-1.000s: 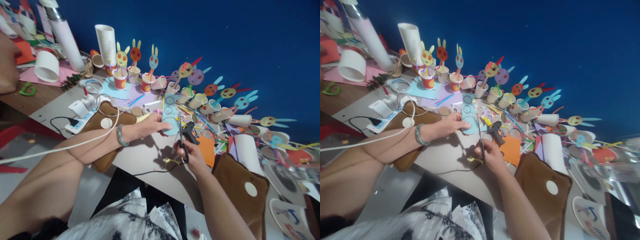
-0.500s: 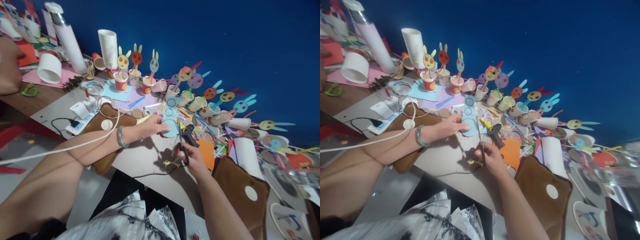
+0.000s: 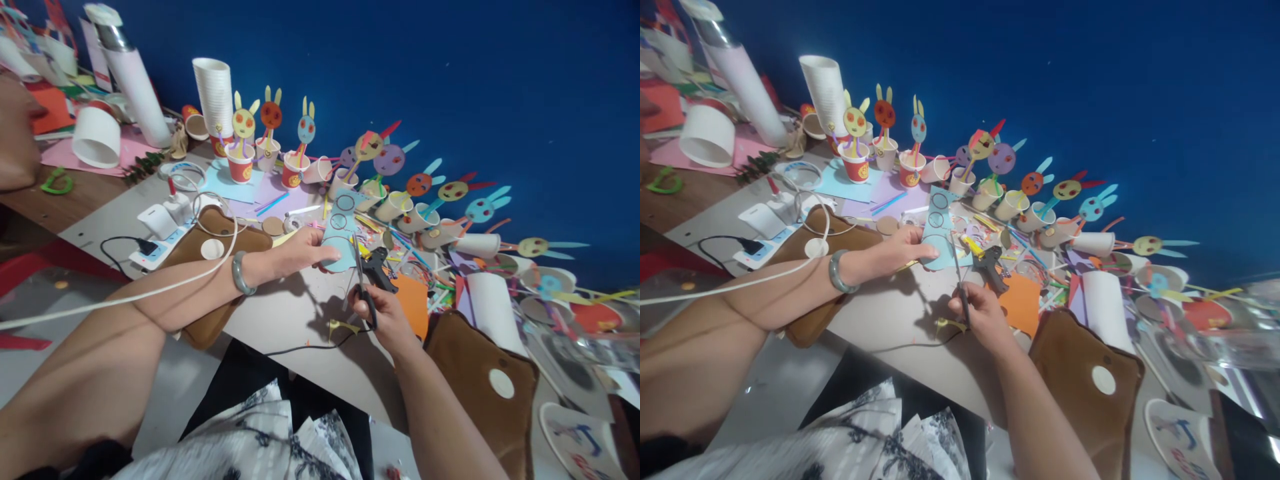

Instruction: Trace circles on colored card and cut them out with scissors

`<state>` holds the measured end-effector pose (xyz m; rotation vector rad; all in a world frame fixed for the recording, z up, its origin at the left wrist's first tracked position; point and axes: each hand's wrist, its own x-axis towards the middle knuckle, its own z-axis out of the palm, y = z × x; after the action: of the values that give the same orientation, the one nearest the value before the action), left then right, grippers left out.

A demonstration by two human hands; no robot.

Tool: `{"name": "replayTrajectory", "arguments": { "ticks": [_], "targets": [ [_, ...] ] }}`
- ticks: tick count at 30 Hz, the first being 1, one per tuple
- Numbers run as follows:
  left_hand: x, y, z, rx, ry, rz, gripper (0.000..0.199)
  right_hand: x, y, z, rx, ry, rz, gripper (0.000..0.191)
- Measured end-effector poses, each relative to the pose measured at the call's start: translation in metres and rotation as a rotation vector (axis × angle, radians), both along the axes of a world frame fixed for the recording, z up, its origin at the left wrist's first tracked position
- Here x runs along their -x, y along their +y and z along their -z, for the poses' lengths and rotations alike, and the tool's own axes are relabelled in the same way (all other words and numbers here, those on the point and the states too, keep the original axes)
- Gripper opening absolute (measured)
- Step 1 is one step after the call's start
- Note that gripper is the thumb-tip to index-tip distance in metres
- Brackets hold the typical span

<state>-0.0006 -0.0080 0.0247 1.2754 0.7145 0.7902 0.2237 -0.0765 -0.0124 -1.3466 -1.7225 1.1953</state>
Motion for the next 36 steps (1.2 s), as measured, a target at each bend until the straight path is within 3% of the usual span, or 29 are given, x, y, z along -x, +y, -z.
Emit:
{"name": "replayTrajectory", "arguments": {
  "ticks": [26, 36],
  "targets": [
    [-0.0006, 0.0007, 0.0012, 0.004, -0.039, -0.033, 0.015, -0.0018, 0.0009, 0.0046, 0.025, 0.022, -0.017, 0.045],
    [0.0003, 0.0001, -0.0005, 0.003, -0.029, -0.020, 0.014, -0.0022, 0.0002, 0.0059, 0.038, 0.041, -0.036, 0.052]
  ]
}}
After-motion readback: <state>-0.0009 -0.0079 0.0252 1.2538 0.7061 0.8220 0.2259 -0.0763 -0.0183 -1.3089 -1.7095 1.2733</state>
